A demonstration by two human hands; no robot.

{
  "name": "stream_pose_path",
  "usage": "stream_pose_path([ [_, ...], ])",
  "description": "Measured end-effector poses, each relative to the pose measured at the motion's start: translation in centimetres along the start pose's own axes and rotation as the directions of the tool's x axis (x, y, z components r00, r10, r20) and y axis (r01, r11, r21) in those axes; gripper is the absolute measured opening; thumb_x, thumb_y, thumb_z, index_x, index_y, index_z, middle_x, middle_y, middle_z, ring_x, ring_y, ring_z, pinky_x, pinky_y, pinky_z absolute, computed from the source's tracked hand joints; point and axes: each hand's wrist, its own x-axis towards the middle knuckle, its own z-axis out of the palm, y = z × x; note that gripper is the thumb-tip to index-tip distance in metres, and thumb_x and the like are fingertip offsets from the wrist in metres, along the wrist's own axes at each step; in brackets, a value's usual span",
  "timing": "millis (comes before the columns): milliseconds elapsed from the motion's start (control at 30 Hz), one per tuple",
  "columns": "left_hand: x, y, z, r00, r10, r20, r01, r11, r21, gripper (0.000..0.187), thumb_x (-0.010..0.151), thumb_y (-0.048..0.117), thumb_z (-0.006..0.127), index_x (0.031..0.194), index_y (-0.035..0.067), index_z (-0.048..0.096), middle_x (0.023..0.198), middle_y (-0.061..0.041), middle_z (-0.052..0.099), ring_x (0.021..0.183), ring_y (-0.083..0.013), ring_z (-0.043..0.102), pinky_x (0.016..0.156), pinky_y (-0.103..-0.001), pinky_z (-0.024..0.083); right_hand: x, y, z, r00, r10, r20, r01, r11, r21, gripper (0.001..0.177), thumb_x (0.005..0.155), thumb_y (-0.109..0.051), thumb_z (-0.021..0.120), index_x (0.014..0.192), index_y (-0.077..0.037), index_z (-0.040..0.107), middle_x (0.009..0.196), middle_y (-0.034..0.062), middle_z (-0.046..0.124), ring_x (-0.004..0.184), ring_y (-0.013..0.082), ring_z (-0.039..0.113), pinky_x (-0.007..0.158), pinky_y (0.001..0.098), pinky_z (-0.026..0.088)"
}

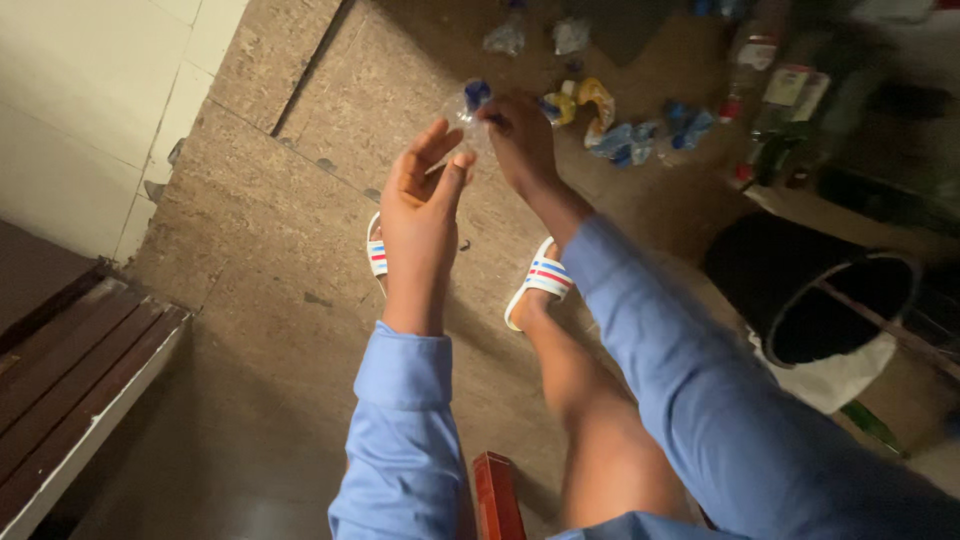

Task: The person picks up plastic bottles and debris from the floor and place them into a white plastic bag.

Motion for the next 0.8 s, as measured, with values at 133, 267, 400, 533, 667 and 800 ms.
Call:
stream_pose_path([
  [133,-2.8,1.8,1.3,0.987,0.161,-0.02,-0.156,0.976,0.152,0.039,0.103,0.003,0.064,0.14,-0.005,0.055,0.14,-0.016,0.066,0.124,-0.0232,0.068,0.108,-0.033,0.054,-2.2,-8.1,-6.8,0.999,0.053,0.003,-0.053,0.993,0.109,0.021,0.09,-0.004,0.074,0.11,-0.012,0.076,0.106,0.0078,0.073,0.099,0.0222,0.07,0.085,0.0329,0.056],
  [267,-7.3,4.8,2.6,0.986,0.164,-0.021,-0.157,0.972,0.173,0.039,0.102,0.005,0.066,0.139,-0.004,0.057,0.14,-0.018,0.066,0.126,-0.0246,0.067,0.108,-0.034,0.053,-5.0,-16.8,-13.6,0.97,0.243,-0.005,-0.232,0.934,0.272,0.029,0.094,-0.011,0.075,0.122,-0.016,0.074,0.101,0.0058,0.072,0.087,0.0153,0.069,0.078,0.0289,0.056],
  [400,-12.3,8.4,3.9,0.985,0.174,0.003,-0.167,0.939,0.301,0.064,0.095,0.014,0.073,0.15,-0.002,0.045,0.152,-0.021,0.053,0.14,-0.0298,0.054,0.114,-0.039,0.046,-7.5,-24.7,-20.2,0.959,0.282,-0.038,-0.273,0.949,0.158,0.038,0.091,-0.016,0.077,0.128,-0.017,0.067,0.096,0.0019,0.075,0.083,0.0094,0.071,0.075,0.0277,0.057],
  [533,-16.8,13.2,4.1,0.999,-0.005,0.047,-0.016,0.898,0.439,0.094,0.087,0.026,0.081,0.161,0.002,0.028,0.156,-0.023,0.044,0.146,-0.033,0.045,0.116,-0.042,0.042,-10.4,-32.2,-24.7,0.956,0.285,-0.074,-0.278,0.955,0.1,0.037,0.09,-0.017,0.079,0.126,-0.017,0.07,0.088,0.0018,0.073,0.077,0.0097,0.07,0.07,0.0285,0.056],
  [667,-20.2,18.6,4.2,0.981,0.14,0.133,-0.184,0.887,0.424,0.097,0.085,0.028,0.086,0.158,-0.002,0.029,0.158,-0.025,0.043,0.15,-0.0346,0.043,0.118,-0.043,0.039,-12.6,-39.3,-27.9,0.97,0.216,-0.109,-0.179,0.945,0.273,0.034,0.091,-0.011,0.08,0.124,-0.012,0.071,0.09,0.0014,0.074,0.081,0.0102,0.068,0.074,0.0272,0.057],
  [800,-23.6,24.6,4.4,0.984,0.09,0.151,-0.129,0.953,0.273,0.093,0.082,0.027,0.084,0.156,0.001,0.034,0.158,-0.021,0.044,0.144,-0.0306,0.045,0.112,-0.041,0.044,-14.1,-46.5,-31.4,0.988,-0.033,-0.151,0.083,0.936,0.341,0.038,0.088,-0.002,0.078,0.125,-0.008,0.069,0.117,0.0022,0.072,0.098,0.0092,0.067,0.086,0.0257,0.057],
])
